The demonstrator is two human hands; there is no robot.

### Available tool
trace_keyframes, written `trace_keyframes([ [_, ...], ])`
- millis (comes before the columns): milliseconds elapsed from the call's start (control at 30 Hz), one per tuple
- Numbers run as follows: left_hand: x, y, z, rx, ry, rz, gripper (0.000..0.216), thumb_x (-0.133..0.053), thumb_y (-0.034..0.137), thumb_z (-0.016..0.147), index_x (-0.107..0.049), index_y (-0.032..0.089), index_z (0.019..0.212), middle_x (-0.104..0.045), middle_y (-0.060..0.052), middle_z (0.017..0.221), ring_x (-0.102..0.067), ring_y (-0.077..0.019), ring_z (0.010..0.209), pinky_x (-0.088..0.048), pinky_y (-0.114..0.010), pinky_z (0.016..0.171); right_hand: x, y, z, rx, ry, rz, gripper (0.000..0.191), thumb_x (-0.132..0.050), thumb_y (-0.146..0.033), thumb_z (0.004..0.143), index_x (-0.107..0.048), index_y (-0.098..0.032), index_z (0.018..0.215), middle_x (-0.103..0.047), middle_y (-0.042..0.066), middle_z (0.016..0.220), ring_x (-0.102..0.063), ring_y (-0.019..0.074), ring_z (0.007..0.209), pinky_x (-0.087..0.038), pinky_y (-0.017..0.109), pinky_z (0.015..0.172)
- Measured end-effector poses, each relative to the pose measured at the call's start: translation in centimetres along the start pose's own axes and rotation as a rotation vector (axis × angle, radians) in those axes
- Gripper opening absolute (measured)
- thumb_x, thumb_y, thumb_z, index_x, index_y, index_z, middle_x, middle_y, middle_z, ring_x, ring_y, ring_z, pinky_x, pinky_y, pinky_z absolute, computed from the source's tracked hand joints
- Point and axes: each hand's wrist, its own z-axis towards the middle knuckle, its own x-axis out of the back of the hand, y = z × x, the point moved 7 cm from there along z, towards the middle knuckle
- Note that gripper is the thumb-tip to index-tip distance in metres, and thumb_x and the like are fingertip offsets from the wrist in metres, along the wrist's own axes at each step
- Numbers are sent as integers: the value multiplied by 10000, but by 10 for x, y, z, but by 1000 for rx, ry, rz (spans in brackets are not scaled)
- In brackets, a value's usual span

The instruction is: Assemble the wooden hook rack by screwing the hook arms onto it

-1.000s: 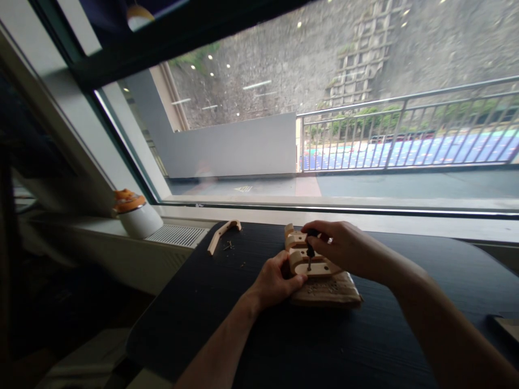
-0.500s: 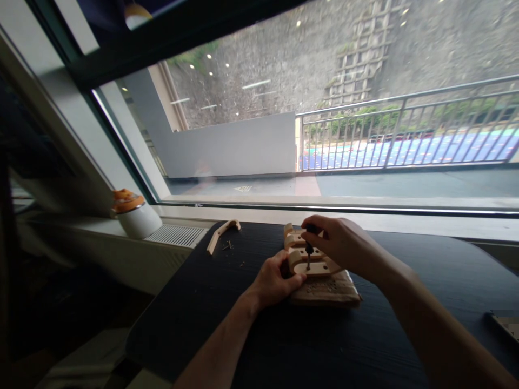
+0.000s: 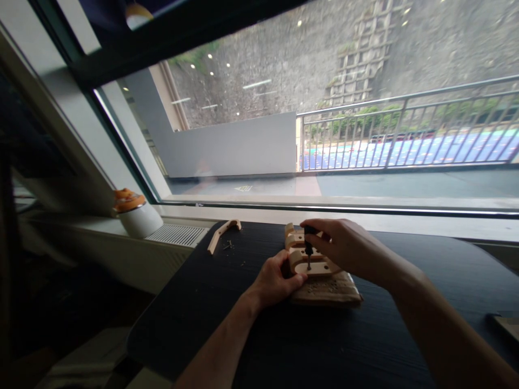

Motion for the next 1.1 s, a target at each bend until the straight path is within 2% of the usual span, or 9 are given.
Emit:
trace_keyframes([
  [267, 0, 4, 0, 3, -7, -37, 303, -680, 226, 728, -568, 146, 998, -632, -22, 894, -601, -156, 824, -475, -239, 733, 1, 12, 2, -78, 20, -14, 292, -487, -357, 847, -660, -262, 1062, -721, 7, 764, -636, 157, 640, -405, 223, 530],
  [467, -1, 5, 0, -11, -12, -58, 315, -678, 217, 726, -568, 147, 1012, -638, -20, 893, -605, -157, 820, -478, -245, 736, -2, 8, 0, -24, 0, 22, 361, -426, -298, 871, -629, -232, 1162, -723, 49, 976, -658, 189, 821, -452, 251, 652],
  [633, -2, 5, -1, -1, -17, -73, 324, -678, 209, 726, -568, 145, 1024, -646, -28, 917, -610, -165, 842, -482, -249, 751, 2, 11, 0, -40, -8, 37, 361, -462, -338, 864, -624, -231, 1168, -730, 42, 865, -651, 169, 726, -429, 236, 583],
  [833, 0, 3, 0, 3, -12, -48, 320, -679, 221, 728, -571, 150, 1021, -647, -29, 923, -608, -169, 852, -480, -248, 750, 3, 14, 3, -92, 26, 4, 253, -518, -391, 835, -658, -245, 986, -704, 3, 748, -618, 148, 636, -380, 225, 524],
  [933, 0, 3, 0, 0, -14, -38, 328, -679, 230, 728, -567, 153, 1026, -642, -24, 919, -604, -164, 847, -476, -241, 746, 3, 11, 3, -94, 50, -31, 244, -531, -401, 827, -666, -248, 961, -682, -10, 683, -595, 141, 591, -363, 230, 518],
  [1100, 0, 4, 0, -6, 0, 15, 288, -676, 237, 729, -570, 152, 982, -627, -18, 879, -591, -150, 801, -467, -230, 710, 8, -1, 2, 15, 52, 3, 272, -461, -351, 871, -704, -229, 853, -680, 15, 824, -580, 124, 637, -377, 234, 560],
])
